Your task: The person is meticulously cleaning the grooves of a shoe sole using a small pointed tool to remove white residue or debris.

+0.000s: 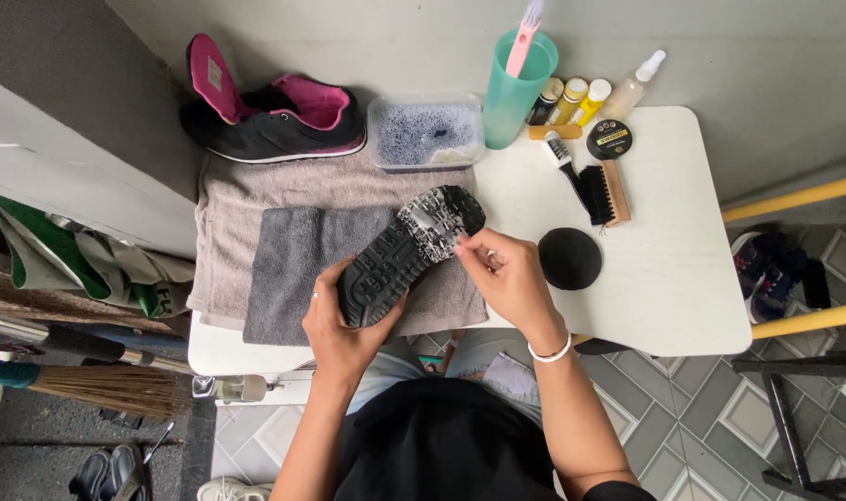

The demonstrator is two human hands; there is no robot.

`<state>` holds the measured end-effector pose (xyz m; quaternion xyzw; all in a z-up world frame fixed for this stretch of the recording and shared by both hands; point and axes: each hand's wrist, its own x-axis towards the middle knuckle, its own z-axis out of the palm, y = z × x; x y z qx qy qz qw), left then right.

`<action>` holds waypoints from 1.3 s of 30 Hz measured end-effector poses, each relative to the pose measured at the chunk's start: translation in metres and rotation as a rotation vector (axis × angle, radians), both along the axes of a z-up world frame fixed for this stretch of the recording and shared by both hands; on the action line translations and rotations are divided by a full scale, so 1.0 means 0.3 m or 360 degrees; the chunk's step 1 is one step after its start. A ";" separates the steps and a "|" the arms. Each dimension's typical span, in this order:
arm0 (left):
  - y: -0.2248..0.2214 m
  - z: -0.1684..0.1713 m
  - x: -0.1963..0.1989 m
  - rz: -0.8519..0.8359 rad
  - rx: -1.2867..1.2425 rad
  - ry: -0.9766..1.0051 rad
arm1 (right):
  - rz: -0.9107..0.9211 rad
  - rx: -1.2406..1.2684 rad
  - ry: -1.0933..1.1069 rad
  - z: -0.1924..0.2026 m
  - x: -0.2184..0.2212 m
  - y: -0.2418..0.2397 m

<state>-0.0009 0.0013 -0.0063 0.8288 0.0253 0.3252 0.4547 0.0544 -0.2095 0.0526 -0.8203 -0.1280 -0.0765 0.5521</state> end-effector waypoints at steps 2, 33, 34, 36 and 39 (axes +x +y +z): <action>-0.001 0.013 0.007 -0.0005 0.0012 0.0000 | -0.0055 -0.0045 -0.0044 -0.067 0.028 -0.020; 0.013 0.004 0.005 0.0040 0.0013 0.0060 | -0.0004 0.0162 0.0135 -0.087 -0.001 -0.010; 0.017 0.010 0.006 0.0033 0.0010 0.0056 | -0.0010 0.0160 0.0130 -0.105 0.006 -0.013; 0.016 0.020 0.005 0.0020 -0.0005 0.0056 | -0.0275 -0.0052 -0.0047 -0.144 0.013 -0.030; 0.022 0.007 0.012 0.0043 0.0014 0.0088 | -0.0125 0.0095 0.0100 -0.065 -0.025 0.011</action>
